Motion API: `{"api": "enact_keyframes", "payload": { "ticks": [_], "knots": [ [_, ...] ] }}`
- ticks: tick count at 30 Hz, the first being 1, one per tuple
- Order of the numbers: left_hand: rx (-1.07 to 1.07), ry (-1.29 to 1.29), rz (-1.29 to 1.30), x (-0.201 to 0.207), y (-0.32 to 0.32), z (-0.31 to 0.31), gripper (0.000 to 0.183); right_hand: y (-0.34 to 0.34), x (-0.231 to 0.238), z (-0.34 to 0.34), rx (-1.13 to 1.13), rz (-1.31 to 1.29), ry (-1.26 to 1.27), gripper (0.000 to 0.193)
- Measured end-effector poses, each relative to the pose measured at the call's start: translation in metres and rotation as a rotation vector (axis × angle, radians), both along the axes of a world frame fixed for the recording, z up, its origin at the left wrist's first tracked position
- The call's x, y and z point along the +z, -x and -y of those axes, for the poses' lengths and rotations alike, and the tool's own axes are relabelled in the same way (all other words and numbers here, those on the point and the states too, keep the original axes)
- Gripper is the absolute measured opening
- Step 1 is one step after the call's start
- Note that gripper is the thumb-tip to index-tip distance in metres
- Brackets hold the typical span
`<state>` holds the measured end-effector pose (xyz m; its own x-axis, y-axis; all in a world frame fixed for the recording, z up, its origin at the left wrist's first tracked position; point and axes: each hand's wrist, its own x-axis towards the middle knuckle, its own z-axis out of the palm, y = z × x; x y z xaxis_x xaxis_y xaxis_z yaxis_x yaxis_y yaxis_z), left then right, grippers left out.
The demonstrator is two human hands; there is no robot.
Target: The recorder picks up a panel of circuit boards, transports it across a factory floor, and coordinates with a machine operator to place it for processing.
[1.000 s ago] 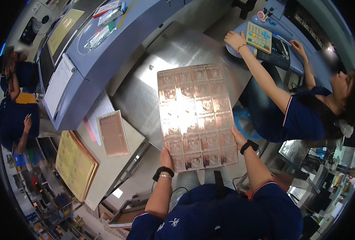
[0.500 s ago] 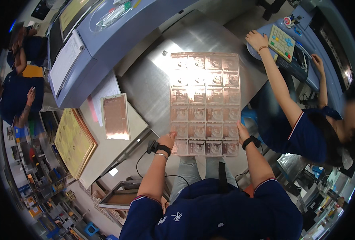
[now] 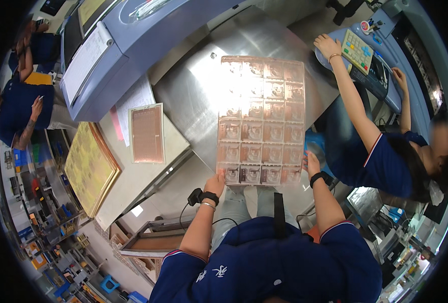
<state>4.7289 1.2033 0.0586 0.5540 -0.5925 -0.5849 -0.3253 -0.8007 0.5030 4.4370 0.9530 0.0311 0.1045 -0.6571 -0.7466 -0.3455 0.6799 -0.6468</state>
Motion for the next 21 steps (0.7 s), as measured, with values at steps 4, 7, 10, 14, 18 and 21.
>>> {"api": "enact_keyframes", "payload": {
  "ticks": [4, 7, 10, 14, 18, 21],
  "knots": [
    [0.076, -0.044, -0.156, -0.018, 0.004, -0.028, 0.043, 0.034, -0.013, -0.031, -0.048, -0.04, -0.063, 0.041],
    [0.117, 0.039, -0.207, -0.03, 0.003, -0.05, 0.041, 0.054, -0.027, -0.056, 0.041, -0.135, -0.147, 0.037],
    [0.19, 0.074, -0.325, -0.033, -0.001, -0.063, 0.038, 0.042, -0.014, -0.085, -0.043, -0.104, -0.232, 0.032],
    [0.265, 0.056, -0.436, -0.027, -0.008, -0.067, 0.038, 0.046, -0.02, -0.104, -0.046, -0.087, -0.215, 0.032],
    [0.263, 0.04, -0.456, -0.037, -0.019, -0.073, 0.039, 0.033, -0.017, -0.109, -0.09, -0.124, -0.114, 0.033],
    [0.25, 0.019, -0.452, -0.032, -0.024, -0.063, 0.039, 0.032, -0.012, -0.108, -0.071, -0.207, -0.011, 0.036]
  ]
}}
